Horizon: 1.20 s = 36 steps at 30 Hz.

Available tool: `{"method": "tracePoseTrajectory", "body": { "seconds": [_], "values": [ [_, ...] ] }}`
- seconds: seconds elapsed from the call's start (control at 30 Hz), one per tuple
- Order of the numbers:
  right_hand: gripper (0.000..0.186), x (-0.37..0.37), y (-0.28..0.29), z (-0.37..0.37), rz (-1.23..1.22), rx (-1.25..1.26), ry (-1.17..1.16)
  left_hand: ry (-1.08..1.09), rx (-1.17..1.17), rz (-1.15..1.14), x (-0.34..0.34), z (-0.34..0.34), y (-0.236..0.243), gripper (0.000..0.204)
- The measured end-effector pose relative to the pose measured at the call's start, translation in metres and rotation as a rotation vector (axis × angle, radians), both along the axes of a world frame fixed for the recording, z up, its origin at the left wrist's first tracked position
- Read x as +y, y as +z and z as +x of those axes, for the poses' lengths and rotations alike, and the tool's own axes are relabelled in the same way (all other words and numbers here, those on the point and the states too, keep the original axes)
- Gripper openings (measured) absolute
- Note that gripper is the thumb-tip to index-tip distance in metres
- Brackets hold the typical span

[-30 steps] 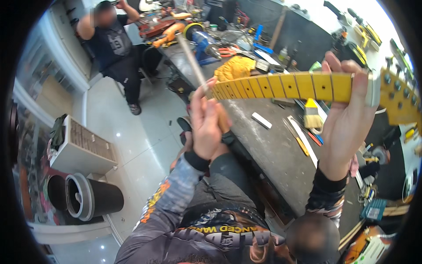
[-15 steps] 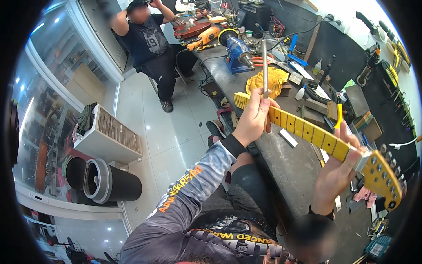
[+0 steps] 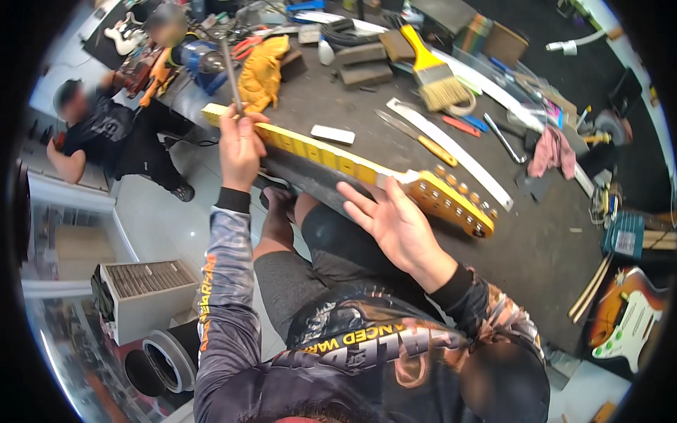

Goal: The person wipes a guitar neck with a cloth, brushes debris from the headstock with a yellow brush, and files the edges of the nut using a metal file.

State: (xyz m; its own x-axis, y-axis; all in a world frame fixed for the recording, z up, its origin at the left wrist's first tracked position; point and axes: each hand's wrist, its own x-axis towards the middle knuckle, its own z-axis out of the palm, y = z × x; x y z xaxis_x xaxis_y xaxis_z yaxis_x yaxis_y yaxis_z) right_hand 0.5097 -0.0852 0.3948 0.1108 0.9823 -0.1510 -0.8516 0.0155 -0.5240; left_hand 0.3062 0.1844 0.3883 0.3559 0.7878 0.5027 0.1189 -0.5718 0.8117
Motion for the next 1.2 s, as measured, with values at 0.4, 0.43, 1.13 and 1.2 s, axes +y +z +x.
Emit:
{"method": "tracePoseTrajectory", "body": {
  "seconds": [0.4,0.43,1.13,1.2],
  "values": [
    [0.049,-0.037,0.081,0.055,0.406,-1.845,-0.014,0.067,0.137,0.130,0.026,0.001,-0.010,0.031],
    [0.052,-0.032,0.088,0.062,0.276,-2.042,-0.196,0.045,0.127,0.171,0.028,0.001,-0.011,0.035],
    [0.072,-0.009,0.051,0.104,0.002,-1.865,0.053,0.041,-0.139,-0.277,-0.121,0.003,0.006,0.047],
    [0.068,-0.010,0.052,0.106,0.087,-1.902,0.082,-0.020,-0.023,-0.284,-0.159,-0.006,-0.003,0.050]
  ]
}}
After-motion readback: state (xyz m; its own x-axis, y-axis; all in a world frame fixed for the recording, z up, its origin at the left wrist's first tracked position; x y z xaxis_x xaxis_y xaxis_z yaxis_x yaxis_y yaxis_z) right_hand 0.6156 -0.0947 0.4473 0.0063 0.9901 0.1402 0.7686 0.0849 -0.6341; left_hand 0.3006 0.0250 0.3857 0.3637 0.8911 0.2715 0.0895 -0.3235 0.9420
